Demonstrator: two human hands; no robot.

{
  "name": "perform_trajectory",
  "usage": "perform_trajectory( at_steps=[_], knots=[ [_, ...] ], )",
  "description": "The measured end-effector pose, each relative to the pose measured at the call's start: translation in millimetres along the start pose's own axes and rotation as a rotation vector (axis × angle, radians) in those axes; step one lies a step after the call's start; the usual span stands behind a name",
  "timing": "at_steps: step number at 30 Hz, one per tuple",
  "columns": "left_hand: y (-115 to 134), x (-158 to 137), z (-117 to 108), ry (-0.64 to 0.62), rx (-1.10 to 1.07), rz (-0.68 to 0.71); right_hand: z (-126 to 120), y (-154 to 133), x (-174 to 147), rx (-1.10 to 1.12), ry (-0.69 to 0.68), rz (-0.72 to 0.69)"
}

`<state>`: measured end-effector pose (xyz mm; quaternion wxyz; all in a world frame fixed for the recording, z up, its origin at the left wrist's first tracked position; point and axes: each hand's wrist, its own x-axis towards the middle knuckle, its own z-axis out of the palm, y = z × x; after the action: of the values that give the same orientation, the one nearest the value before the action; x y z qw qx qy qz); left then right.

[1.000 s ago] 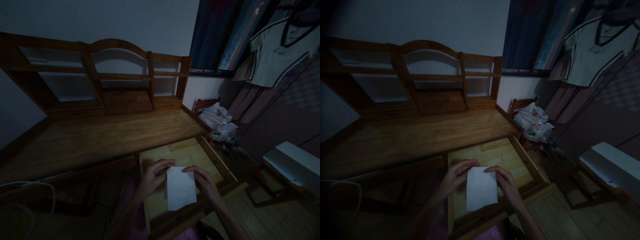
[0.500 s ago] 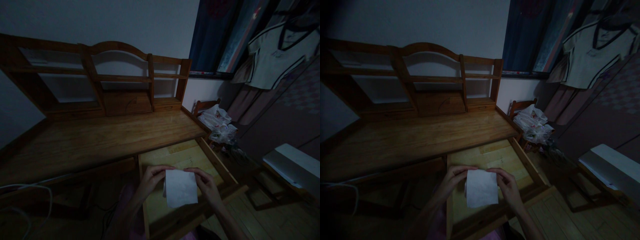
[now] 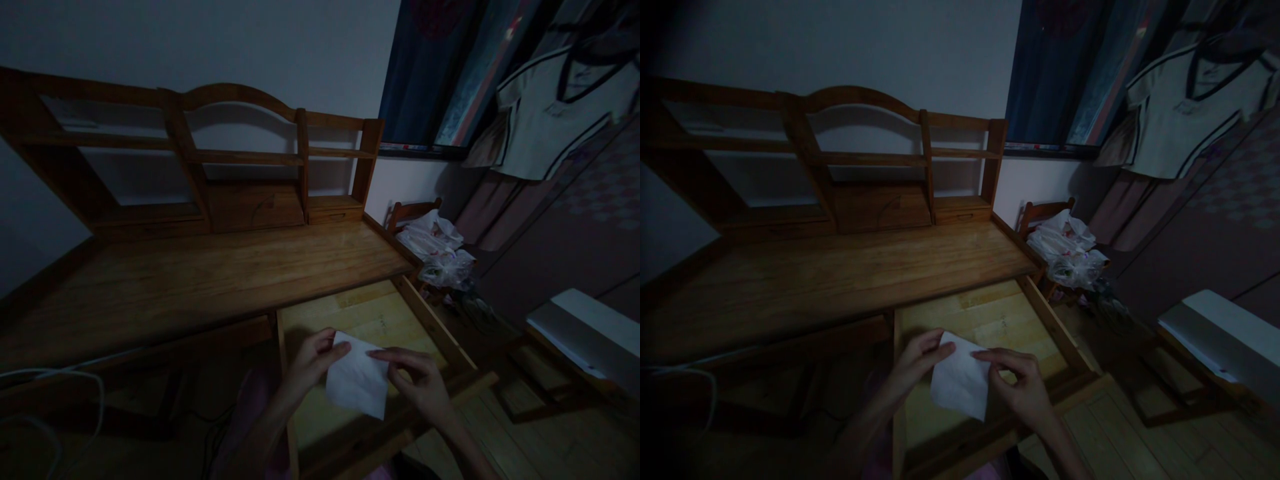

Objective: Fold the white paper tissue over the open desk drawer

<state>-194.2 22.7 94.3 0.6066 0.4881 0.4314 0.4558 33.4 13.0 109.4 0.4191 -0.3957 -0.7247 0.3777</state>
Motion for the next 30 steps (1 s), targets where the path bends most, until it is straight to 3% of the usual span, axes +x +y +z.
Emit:
perform_trajectory(
  at_steps=[4,8,11,15,19,24,25,27,29,30],
  knots=[
    [-6,8,1,0.059,0.029,0.027,-5,7,1,0.056,-0.027,0.045],
    [-6,16,10,0.093,0.035,0.032,-2,15,9,0.473,-0.024,0.278],
    [-4,19,20,0.118,0.028,0.031,6,19,16,0.361,-0.023,0.404],
    [-1,13,20,0.035,-0.02,-0.043,9,23,20,0.227,0.042,0.403],
    [-6,6,9,-0.037,-0.069,-0.135,9,25,19,0.347,0.165,0.438],
    [-14,-1,7,0.015,-0.052,-0.16,13,28,15,0.627,0.024,0.584],
    [-15,-6,6,0.062,-0.023,-0.133,9,30,16,0.556,0.059,0.569],
    [-16,-23,0,0.24,0.092,-0.029,-7,40,20,0.196,0.214,0.459],
    [-20,-48,-12,0.476,0.267,0.053,-29,55,30,-0.373,0.346,0.281],
    [-23,-61,-19,0.578,0.324,0.087,-39,65,37,-0.652,0.325,0.221]
  ],
)
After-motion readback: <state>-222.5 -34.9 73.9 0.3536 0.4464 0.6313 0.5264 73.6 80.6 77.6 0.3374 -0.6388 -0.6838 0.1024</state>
